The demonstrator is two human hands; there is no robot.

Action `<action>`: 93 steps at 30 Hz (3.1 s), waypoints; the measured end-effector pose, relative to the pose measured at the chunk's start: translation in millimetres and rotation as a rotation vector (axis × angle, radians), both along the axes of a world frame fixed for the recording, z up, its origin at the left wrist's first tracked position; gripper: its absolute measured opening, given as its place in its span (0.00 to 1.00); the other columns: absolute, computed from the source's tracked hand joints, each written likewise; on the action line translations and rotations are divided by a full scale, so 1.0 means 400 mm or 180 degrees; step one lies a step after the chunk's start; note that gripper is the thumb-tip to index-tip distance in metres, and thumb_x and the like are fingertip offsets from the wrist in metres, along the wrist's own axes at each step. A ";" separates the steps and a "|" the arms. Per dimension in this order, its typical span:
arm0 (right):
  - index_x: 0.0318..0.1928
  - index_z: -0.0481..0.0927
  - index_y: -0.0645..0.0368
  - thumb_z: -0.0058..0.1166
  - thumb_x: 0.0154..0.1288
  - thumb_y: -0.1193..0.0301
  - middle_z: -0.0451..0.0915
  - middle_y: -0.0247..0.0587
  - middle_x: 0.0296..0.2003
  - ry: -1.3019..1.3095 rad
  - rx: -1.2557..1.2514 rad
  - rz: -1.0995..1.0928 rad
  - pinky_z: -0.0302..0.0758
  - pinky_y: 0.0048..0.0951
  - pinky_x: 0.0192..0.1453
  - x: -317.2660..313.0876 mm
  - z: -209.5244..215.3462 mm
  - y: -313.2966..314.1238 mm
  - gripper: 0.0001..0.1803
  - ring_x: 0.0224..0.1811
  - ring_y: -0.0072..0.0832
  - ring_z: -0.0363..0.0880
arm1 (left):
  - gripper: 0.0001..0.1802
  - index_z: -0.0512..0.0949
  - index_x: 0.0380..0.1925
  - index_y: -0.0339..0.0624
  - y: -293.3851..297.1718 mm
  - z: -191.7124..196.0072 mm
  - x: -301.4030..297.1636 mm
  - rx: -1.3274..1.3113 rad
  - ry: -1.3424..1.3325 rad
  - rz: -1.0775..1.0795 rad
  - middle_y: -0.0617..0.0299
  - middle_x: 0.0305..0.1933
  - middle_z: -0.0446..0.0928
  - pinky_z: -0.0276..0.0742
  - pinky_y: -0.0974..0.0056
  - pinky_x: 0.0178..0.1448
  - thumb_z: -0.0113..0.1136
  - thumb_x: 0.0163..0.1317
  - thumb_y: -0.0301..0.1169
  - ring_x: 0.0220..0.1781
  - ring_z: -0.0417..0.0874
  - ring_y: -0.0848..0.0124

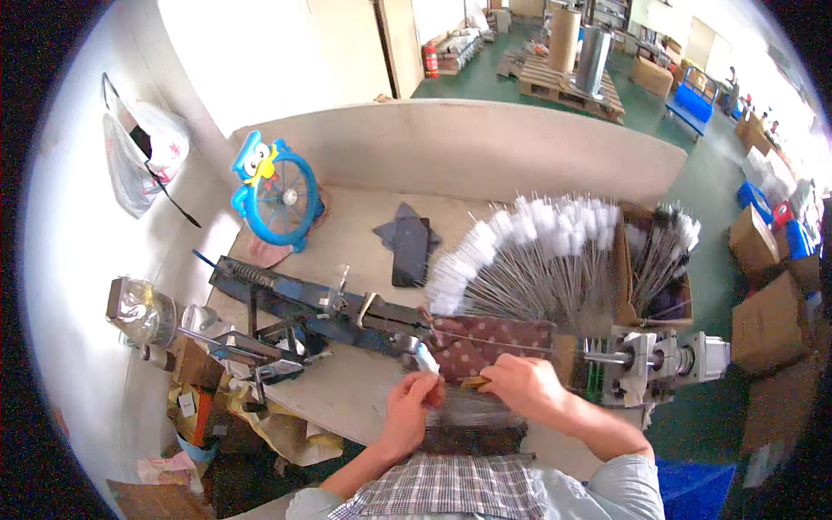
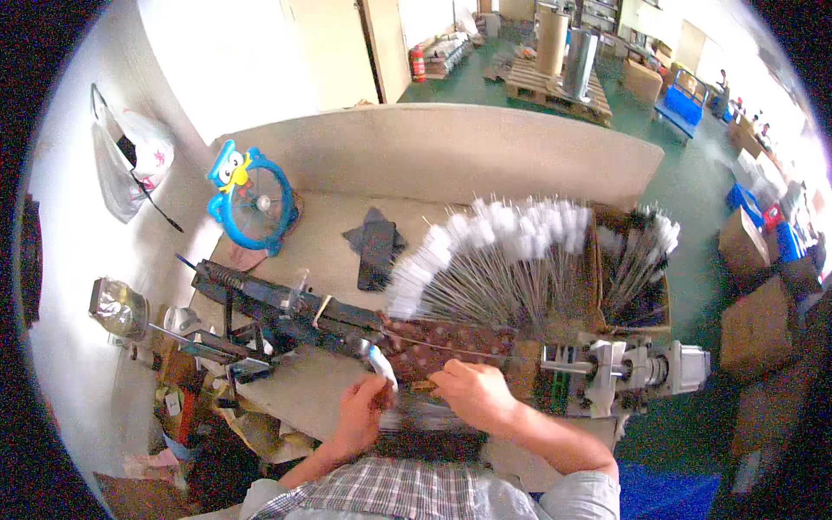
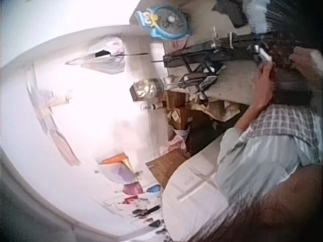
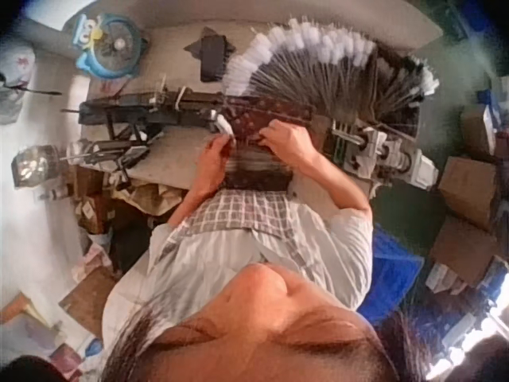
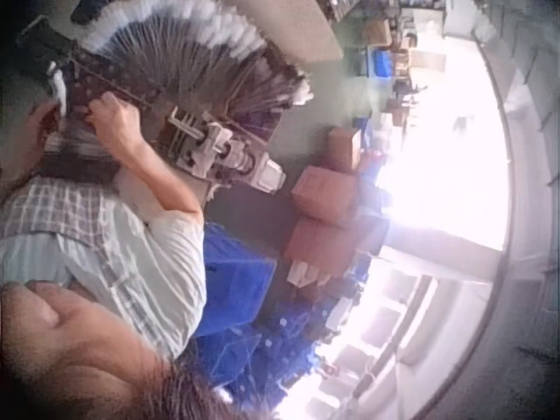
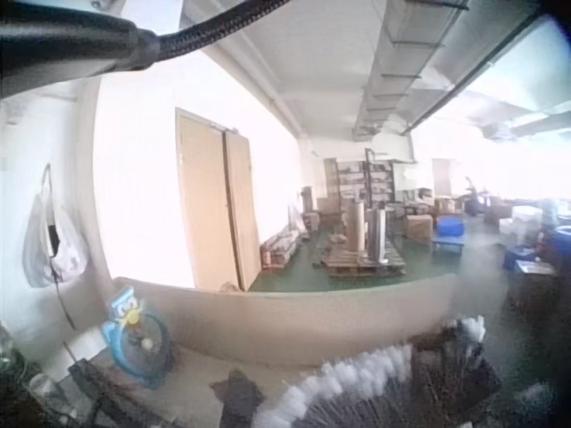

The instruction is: Assembling components of industrial brushes using a manual press tool.

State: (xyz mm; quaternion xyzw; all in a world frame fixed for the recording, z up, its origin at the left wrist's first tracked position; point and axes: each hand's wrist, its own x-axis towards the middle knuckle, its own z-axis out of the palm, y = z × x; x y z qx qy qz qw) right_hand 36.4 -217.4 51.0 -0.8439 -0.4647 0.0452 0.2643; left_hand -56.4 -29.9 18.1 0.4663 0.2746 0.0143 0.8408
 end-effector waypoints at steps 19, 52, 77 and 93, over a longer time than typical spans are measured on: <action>0.35 0.81 0.59 0.60 0.51 0.71 0.80 0.42 0.29 0.0853 0.1028 -0.0817 0.75 0.34 0.40 0.080 0.065 -0.125 0.10 0.35 0.38 0.78 | 0.09 0.77 0.34 0.36 -0.150 -0.006 0.161 0.0747 -0.0660 -0.0680 0.62 0.28 0.77 0.68 0.75 0.30 0.54 0.63 0.30 0.24 0.72 0.79; 0.37 0.80 0.55 0.62 0.45 0.61 0.79 0.34 0.34 -0.0638 0.0772 -0.1080 0.69 0.36 0.46 0.052 0.021 0.140 0.18 0.43 0.32 0.74 | 0.20 0.72 0.40 0.41 -0.079 0.005 0.149 -0.0949 -0.0410 0.0742 0.62 0.37 0.76 0.72 0.66 0.46 0.42 0.67 0.47 0.40 0.77 0.71; 0.38 0.81 0.47 0.58 0.49 0.65 0.78 0.29 0.37 -0.1004 0.0840 -0.0843 0.69 0.34 0.45 0.042 0.037 0.119 0.13 0.41 0.30 0.75 | 0.03 0.72 0.33 0.40 -0.077 -0.006 0.144 -0.1043 -0.0728 0.0681 0.63 0.30 0.74 0.75 0.70 0.39 0.53 0.58 0.24 0.32 0.76 0.74; 0.38 0.82 0.51 0.62 0.45 0.67 0.78 0.29 0.37 -0.1151 0.1064 -0.1265 0.69 0.33 0.44 0.030 0.028 0.122 0.15 0.40 0.30 0.76 | 0.06 0.72 0.36 0.37 -0.083 0.002 0.142 -0.1283 -0.0793 0.0718 0.61 0.35 0.76 0.74 0.68 0.41 0.50 0.61 0.27 0.36 0.78 0.72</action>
